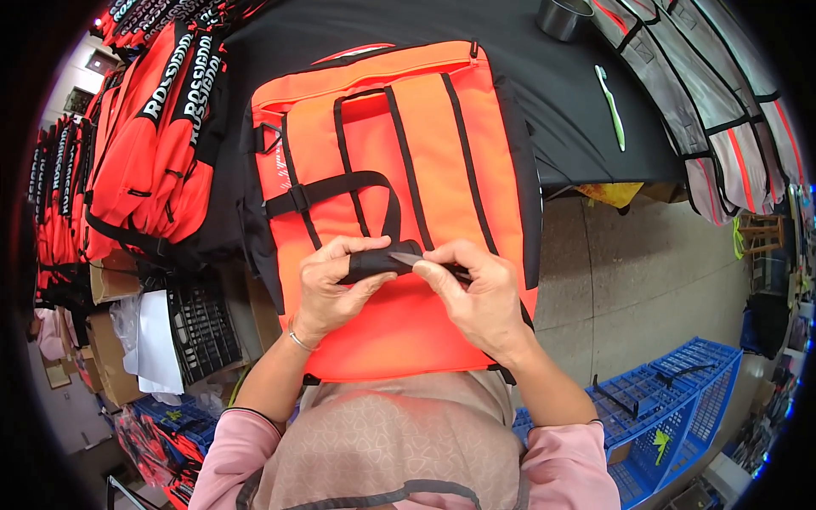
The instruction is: Inspecting a red backpack for loose threads with scissors, cleaning it with a brush, and then packing it into a white mesh bag.
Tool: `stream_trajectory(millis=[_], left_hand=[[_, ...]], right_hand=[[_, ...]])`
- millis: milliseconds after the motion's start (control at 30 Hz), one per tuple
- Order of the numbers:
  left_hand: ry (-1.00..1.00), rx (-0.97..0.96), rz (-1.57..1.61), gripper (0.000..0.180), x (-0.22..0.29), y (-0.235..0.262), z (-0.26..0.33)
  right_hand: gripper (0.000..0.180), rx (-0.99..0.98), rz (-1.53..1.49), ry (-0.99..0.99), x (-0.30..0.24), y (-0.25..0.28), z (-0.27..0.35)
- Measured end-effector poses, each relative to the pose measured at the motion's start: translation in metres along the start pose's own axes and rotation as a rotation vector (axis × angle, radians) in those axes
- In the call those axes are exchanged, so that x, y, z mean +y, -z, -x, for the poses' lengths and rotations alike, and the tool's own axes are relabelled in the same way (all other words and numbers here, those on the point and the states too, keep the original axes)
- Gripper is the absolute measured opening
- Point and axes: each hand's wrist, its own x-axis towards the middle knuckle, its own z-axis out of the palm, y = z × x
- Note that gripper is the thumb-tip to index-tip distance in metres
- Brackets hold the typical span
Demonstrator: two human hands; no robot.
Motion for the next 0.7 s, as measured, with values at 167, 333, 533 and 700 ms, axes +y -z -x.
stream_trajectory(millis=[167, 333, 533, 700], left_hand=[[0.041, -0.009, 0.038, 0.021, -0.005, 0.0, 0.002], [0.092, 0.027, 0.027, 0.018, 0.009, 0.011, 0.023], [0.29, 0.028, -0.025, 0.029, 0.023, 0.019, 0.086], [0.724, 0.191, 0.044, 0.054, 0.05, 0.02, 0.104]], right_hand=[[0.012, -0.08, 0.109, 0.006, 0.002, 0.0, -0.003], [0.009, 0.032, -0.042, -0.097, -0.001, 0.011, -0.005], [0.028, 0.146, -0.129, -0.076, 0.018, 0.021, -0.003], [0.033, 0.189, -0.089, -0.08, 0.018, 0.018, 0.003]])
